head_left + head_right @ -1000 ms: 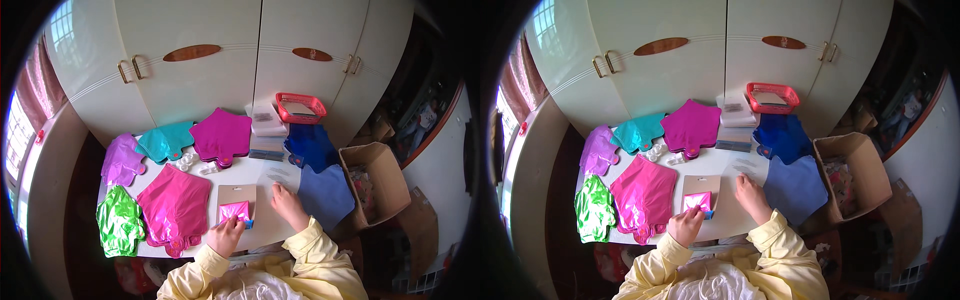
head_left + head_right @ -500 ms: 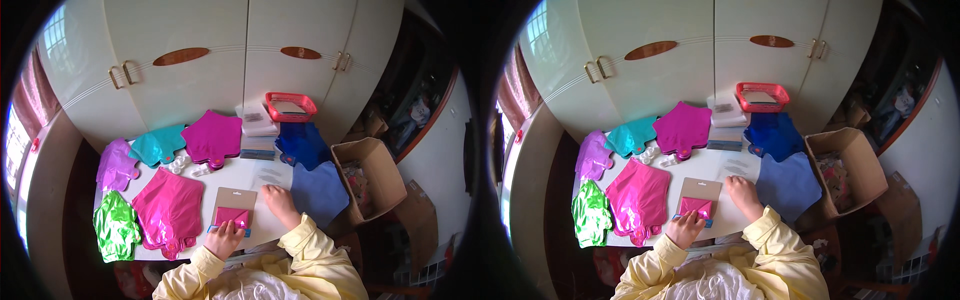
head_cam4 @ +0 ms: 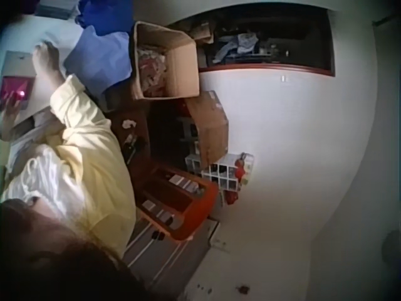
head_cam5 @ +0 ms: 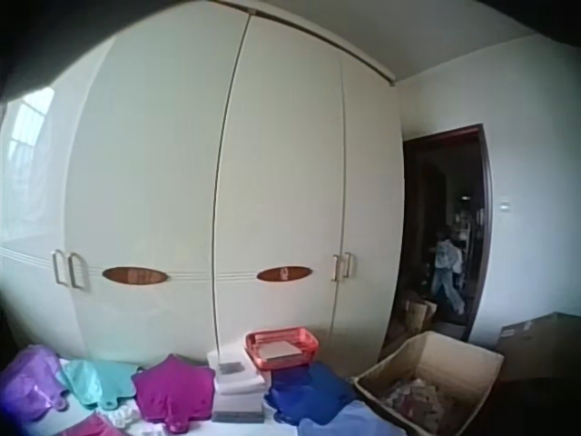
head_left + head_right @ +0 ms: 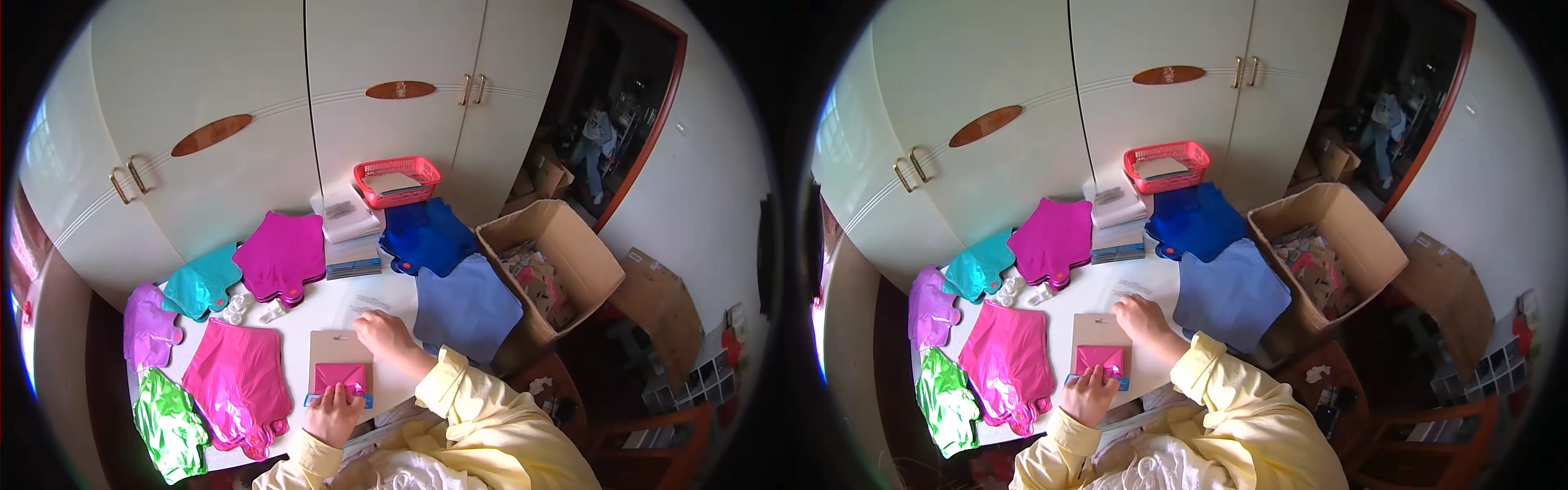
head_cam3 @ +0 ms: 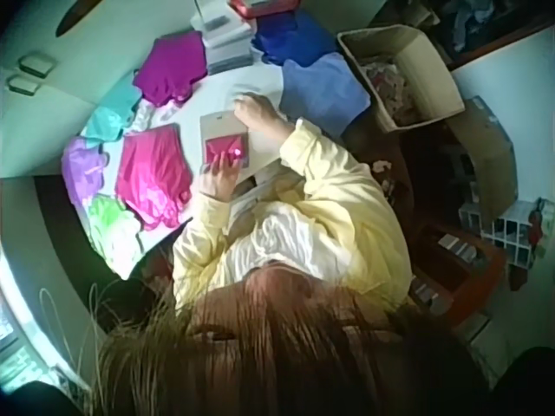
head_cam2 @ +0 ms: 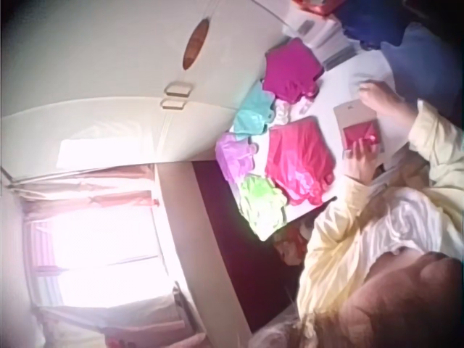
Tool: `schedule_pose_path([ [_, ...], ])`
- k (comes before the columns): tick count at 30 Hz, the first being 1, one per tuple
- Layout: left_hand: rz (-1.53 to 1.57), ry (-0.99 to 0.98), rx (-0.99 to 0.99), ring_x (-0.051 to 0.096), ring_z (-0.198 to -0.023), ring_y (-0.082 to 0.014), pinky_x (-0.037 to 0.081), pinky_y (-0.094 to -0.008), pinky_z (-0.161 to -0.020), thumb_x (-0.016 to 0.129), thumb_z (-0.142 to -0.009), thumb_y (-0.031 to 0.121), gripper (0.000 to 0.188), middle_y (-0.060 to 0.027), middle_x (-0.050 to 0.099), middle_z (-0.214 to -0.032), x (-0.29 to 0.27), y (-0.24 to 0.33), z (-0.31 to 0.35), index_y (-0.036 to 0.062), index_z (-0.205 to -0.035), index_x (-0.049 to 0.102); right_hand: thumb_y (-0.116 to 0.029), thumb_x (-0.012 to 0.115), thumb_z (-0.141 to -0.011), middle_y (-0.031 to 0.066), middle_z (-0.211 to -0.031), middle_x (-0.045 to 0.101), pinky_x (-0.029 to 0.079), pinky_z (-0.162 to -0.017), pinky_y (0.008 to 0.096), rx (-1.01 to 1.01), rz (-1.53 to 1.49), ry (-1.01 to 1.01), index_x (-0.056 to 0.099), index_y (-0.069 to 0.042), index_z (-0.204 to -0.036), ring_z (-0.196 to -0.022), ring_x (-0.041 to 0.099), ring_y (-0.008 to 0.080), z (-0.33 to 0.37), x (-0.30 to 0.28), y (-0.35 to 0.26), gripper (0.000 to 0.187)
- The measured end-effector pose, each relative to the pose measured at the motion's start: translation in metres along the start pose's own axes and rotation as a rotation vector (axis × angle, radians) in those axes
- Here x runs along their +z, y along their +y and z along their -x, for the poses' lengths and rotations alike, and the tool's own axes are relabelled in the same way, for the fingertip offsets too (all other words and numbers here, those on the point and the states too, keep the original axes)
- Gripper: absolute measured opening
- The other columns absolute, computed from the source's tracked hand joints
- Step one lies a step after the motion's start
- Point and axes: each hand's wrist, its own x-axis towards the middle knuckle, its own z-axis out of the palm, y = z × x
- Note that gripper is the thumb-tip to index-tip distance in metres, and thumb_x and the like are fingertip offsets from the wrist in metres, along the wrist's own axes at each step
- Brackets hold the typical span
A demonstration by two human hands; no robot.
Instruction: Folding a pink foil balloon and inserting it into a cardboard backing sleeve for retail packaging.
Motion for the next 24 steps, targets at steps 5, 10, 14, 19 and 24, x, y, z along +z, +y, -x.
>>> schedule_pose_path([
  [5,0.015,0.044,0.042,0.069,-0.082,-0.0223,0.054,-0.0322,-0.056,0.063,-0.072,0.011,0.009,-0.0135,0.068,-0.095,-0.004,0.008,0.003,0.0112,-0.077,0.055,-0.012,0.06,-0.079,0.0066,-0.083,0.06,0.055,-0.069,0.0348,-0.089,0.016,0.093,0.062,-0.008,-0.079,-0.083,0.063,0.0226,0.0,0.013,-0.018,0.005],
  [10,0.009,0.037,0.056,0.069,-0.083,-0.023,0.054,-0.032,-0.056,0.064,-0.072,0.011,0.01,-0.014,0.068,-0.095,-0.004,0.007,0.004,0.0109,-0.077,0.056,-0.013,0.06,-0.078,0.0038,-0.08,0.058,0.054,-0.068,0.0313,-0.164,0.062,0.144,0.061,-0.009,-0.078,-0.082,0.062,0.0196,0.0,0.017,-0.024,0.003],
  [14,0.017,0.052,0.064,0.069,-0.083,-0.0237,0.055,-0.0321,-0.058,0.064,-0.072,0.01,0.01,-0.0143,0.068,-0.095,0.0,0.004,0.004,0.0108,-0.077,0.055,-0.011,0.062,-0.076,0.0024,-0.079,0.058,0.053,-0.066,0.03,-0.181,0.072,0.153,0.061,-0.01,-0.078,-0.08,0.062,0.0183,-0.001,0.018,-0.027,0.003],
  [19,0.024,0.057,0.069,0.069,-0.083,-0.024,0.055,-0.0323,-0.058,0.064,-0.072,0.01,0.01,-0.0145,0.068,-0.096,-0.002,0.005,0.004,0.011,-0.077,0.055,-0.017,0.061,-0.08,0.0064,-0.085,0.058,0.052,-0.075,0.0348,-0.172,0.076,0.113,0.061,-0.008,-0.084,-0.087,0.061,0.0212,-0.006,0.021,-0.029,0.009],
  [24,0.038,0.052,0.066,0.069,-0.084,-0.0242,0.055,-0.0325,-0.058,0.064,-0.072,0.01,0.009,-0.0147,0.068,-0.096,-0.002,0.005,0.004,0.011,-0.076,0.055,-0.027,0.062,-0.084,0.0186,-0.101,0.062,0.046,-0.094,0.0387,-0.025,0.134,0.101,0.062,0.001,-0.099,-0.101,0.059,0.0316,0.006,0.01,-0.029,0.032],
])
